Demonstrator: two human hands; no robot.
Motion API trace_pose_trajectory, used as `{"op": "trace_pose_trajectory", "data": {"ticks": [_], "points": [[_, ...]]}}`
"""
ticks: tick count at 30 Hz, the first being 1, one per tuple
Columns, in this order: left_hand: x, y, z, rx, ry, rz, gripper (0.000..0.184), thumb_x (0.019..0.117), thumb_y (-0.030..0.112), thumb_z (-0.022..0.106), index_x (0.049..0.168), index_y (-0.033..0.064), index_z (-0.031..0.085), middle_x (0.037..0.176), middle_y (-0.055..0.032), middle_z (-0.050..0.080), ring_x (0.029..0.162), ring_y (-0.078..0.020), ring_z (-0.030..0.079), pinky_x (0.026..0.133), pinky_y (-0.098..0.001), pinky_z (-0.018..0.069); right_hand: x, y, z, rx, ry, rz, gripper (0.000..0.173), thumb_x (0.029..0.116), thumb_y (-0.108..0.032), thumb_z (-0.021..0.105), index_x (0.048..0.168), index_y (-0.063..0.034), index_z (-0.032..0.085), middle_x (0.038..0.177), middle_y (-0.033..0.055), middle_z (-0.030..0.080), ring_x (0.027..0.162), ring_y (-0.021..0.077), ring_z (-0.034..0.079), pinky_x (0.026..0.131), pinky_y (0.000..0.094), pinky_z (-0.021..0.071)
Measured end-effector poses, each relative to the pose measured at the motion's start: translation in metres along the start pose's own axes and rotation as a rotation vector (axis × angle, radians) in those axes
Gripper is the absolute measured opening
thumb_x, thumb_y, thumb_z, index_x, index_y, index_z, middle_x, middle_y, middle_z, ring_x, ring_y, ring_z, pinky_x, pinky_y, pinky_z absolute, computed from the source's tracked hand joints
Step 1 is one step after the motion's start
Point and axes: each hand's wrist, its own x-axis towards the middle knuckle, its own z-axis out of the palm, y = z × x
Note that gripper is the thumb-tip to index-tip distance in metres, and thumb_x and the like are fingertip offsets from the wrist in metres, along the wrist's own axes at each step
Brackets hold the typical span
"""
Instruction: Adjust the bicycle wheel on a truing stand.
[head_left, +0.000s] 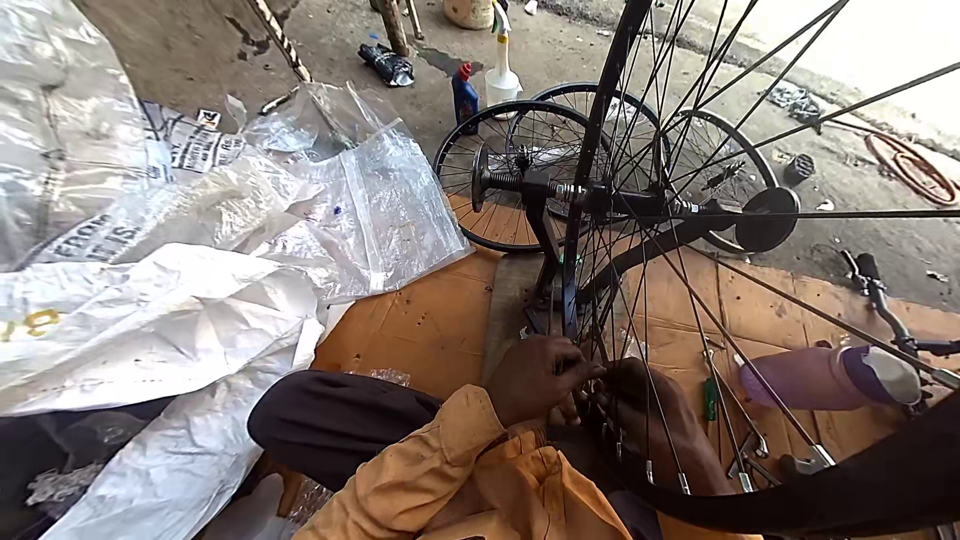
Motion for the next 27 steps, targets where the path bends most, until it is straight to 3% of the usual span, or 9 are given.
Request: {"op": "trace_pose_trajectory", "data": {"ticks": [6,12,15,18,21,22,23,25,27], "points": [[0.006,-0.009,-0.004,-0.084,-0.119,0.095,0.035,0.1035,0.041,0.059,0.088,0.0135,0.075,0.082,0.0043,0.066,0.075,-0.0054,0.061,0.069,-0.0274,0.0530,-0.002,0.040,-0.009,-0.019,-0.056,-0.075,0.027,0.0891,-0.024,0.079,0.114,-0.0195,0.070,0.094,0.0006,0.073,0.078,0.0175,0.071,0.069,0.0352,0.0630],[0.006,-0.006,-0.003,-0.059,-0.067,0.092,0.032,0.0990,0.041,0.066,0.081,0.0153,0.075,0.077,0.0061,0.065,0.070,-0.0051,0.060,0.065,-0.0280,0.0517,-0.004,0.023,-0.006,-0.042,-0.038,-0.075,0.025,0.0877,-0.021,0.078,0.111,-0.0188,0.070,0.092,-0.0004,0.073,0.078,0.0152,0.071,0.069,0.0339,0.0625],[0.002,-0.002,-0.003,-0.089,-0.049,0.060,0.034,0.0971,0.043,0.068,0.077,0.0161,0.074,0.074,0.0064,0.064,0.067,-0.0046,0.059,0.062,-0.0269,0.0507,-0.006,0.016,-0.006,0.034,-0.039,-0.080,0.024,0.0883,-0.020,0.078,0.110,-0.0135,0.071,0.093,0.0031,0.074,0.080,0.0167,0.072,0.072,0.0332,0.0627],[-0.002,-0.002,-0.003,-0.182,0.037,0.046,0.027,0.0980,0.039,0.068,0.089,0.0151,0.077,0.081,0.0055,0.066,0.068,-0.0054,0.059,0.062,-0.0253,0.0509,-0.009,0.013,-0.008,0.064,-0.027,-0.072,0.026,0.0878,-0.021,0.079,0.111,-0.0129,0.071,0.094,0.0042,0.074,0.081,0.0173,0.072,0.074,0.0329,0.0630],[-0.002,-0.006,0.002,-0.291,0.233,-0.029,0.025,0.1052,0.034,0.057,0.113,0.0124,0.066,0.086,-0.0011,0.065,0.066,-0.0125,0.059,0.057,-0.0295,0.0523,-0.010,0.009,-0.008,0.113,0.086,-0.081,0.026,0.0867,-0.015,0.079,0.112,-0.0120,0.072,0.092,0.0069,0.074,0.078,0.0193,0.072,0.071,0.0335,0.0629],[-0.001,-0.007,0.003,-0.310,0.236,-0.067,0.027,0.1063,0.032,0.055,0.123,0.0127,0.063,0.093,-0.0028,0.067,0.071,-0.0139,0.063,0.061,-0.0316,0.0555,-0.009,0.007,-0.007,0.110,0.141,-0.095,0.027,0.0858,-0.014,0.078,0.112,-0.0125,0.072,0.090,0.0064,0.073,0.076,0.0185,0.070,0.069,0.0326,0.0615],[0.000,-0.008,0.004,-0.313,0.194,-0.093,0.031,0.1075,0.030,0.053,0.132,0.0132,0.060,0.106,-0.0028,0.070,0.083,-0.0137,0.068,0.071,-0.0339,0.0596,-0.007,0.008,-0.006,0.097,0.190,-0.103,0.027,0.0857,-0.013,0.078,0.112,-0.0129,0.072,0.089,0.0057,0.073,0.076,0.0177,0.070,0.068,0.0318,0.0612],[0.003,-0.008,0.009,-0.318,0.132,-0.089,0.029,0.1078,0.025,0.052,0.132,0.0133,0.064,0.113,-0.0016,0.071,0.093,-0.0126,0.070,0.081,-0.0359,0.0603,0.000,0.016,-0.002,0.068,0.234,-0.098,0.027,0.0863,-0.011,0.078,0.113,-0.0126,0.070,0.090,0.0058,0.074,0.076,0.0186,0.072,0.068,0.0331,0.0630],[0.005,-0.007,0.013,-0.297,0.128,-0.068,0.023,0.1067,0.024,0.055,0.123,0.0150,0.069,0.107,0.0015,0.072,0.089,-0.0103,0.070,0.078,-0.0331,0.0605,0.005,0.033,0.003,0.049,0.237,-0.095,0.028,0.0865,-0.012,0.080,0.113,-0.0132,0.070,0.091,0.0057,0.074,0.075,0.0195,0.072,0.067,0.0353,0.0641]]}}
